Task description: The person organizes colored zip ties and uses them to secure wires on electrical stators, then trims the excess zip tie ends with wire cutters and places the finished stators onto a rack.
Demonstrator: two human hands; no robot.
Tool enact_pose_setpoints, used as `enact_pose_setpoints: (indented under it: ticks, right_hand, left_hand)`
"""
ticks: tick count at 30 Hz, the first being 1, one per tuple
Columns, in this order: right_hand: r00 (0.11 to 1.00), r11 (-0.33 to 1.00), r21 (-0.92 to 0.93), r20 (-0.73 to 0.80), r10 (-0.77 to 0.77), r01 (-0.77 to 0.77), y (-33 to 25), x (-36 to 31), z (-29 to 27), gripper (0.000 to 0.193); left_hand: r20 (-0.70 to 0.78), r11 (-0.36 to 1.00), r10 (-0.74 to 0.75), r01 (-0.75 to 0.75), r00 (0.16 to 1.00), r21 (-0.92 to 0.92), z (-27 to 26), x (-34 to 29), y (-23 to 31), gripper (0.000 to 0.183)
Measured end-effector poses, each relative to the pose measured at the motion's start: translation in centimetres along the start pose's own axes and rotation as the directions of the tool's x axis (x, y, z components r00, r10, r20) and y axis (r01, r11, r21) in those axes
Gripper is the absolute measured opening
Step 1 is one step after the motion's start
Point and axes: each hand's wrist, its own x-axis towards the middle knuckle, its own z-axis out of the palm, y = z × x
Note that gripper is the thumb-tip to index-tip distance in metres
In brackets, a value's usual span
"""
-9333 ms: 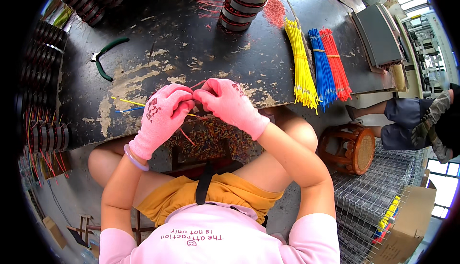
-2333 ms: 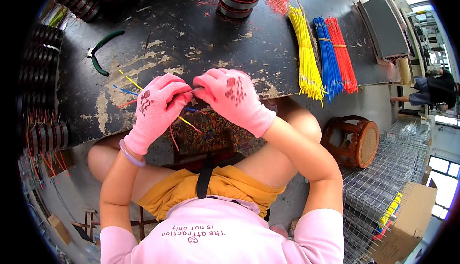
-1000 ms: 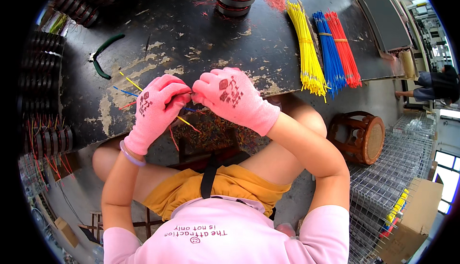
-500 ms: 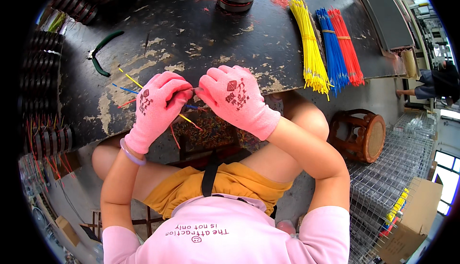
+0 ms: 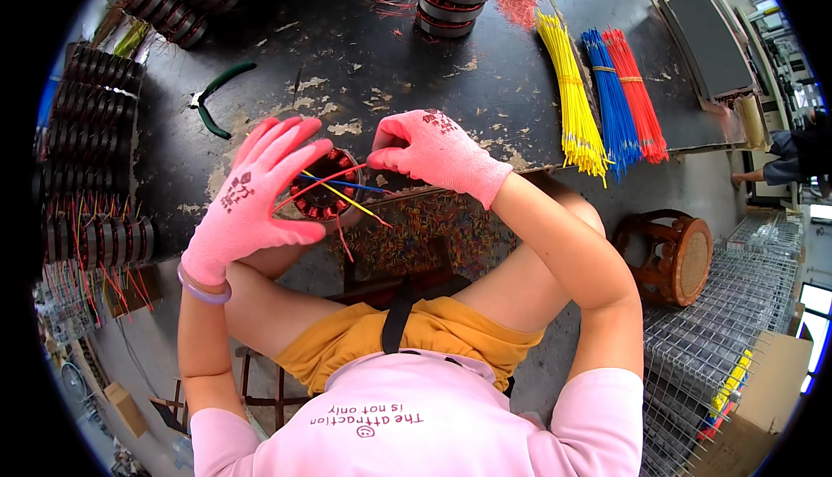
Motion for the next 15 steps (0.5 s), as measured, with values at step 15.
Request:
enact_pose_setpoints:
  ticks: [15]
  right_hand:
    - [0.883,0.663,-0.729,-0.188,-0.431,0.168,-8.1,11.0,0.7,0.065]
  left_hand:
    - [-0.121,0.992,-0.113,0.119,0.986,0.045,4.8,-0.9,-0.6,0.097]
